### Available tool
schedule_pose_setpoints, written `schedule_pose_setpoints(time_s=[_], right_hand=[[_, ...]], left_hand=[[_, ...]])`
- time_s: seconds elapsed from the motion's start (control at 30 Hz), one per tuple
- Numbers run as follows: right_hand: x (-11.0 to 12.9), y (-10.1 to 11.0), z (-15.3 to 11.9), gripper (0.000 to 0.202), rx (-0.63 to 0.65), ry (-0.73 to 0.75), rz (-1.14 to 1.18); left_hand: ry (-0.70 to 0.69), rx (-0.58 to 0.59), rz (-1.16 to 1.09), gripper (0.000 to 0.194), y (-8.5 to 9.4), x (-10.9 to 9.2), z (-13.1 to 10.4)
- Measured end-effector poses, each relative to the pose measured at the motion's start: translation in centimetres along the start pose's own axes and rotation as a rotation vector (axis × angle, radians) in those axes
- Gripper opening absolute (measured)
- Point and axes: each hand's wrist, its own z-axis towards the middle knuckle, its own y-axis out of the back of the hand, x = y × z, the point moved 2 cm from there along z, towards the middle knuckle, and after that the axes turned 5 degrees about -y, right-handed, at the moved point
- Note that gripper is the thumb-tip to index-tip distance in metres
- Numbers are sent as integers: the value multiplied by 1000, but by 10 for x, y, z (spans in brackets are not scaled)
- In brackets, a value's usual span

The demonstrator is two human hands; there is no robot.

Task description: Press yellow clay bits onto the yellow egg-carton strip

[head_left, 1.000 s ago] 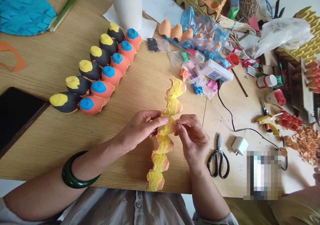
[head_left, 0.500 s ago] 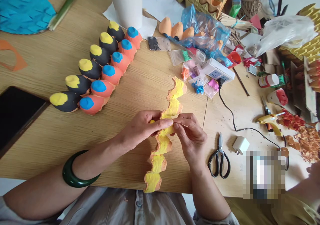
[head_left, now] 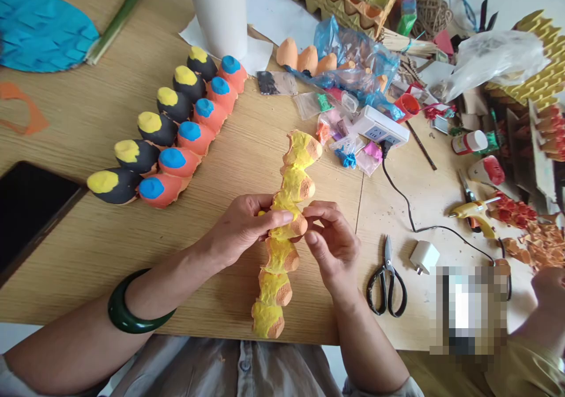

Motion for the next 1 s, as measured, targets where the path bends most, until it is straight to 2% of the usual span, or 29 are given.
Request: schedule_pose_setpoints(time_s=[0.1, 0.3, 0.4, 0.57, 0.77, 0.87, 1.0], right_hand=[[-2, -1, -1, 29, 27, 62, -54], [-4, -4, -2, 23, 13, 80, -75], [-4, -7, -4, 27, 12, 94, -59], [-7, -10, -8, 35, 25, 125, -73], [-12, -13, -8, 30, 21, 146, -118], [-13, -14, -8, 28, 13, 135, -111], [-13, -14, -8, 28, -8, 133, -94]], left_hand=[[-13, -24, 5, 27, 2, 1, 0], [-33, -35, -55, 35, 1, -1, -1], [12, 7, -72, 30, -1, -1, -3], [33, -25, -112, 24, -1, -1, -4], [68, 6, -189, 21, -1, -2, -1], [75, -19, -209, 23, -1, 0, -1], [150, 68, -343, 37, -1, 3, -2]])
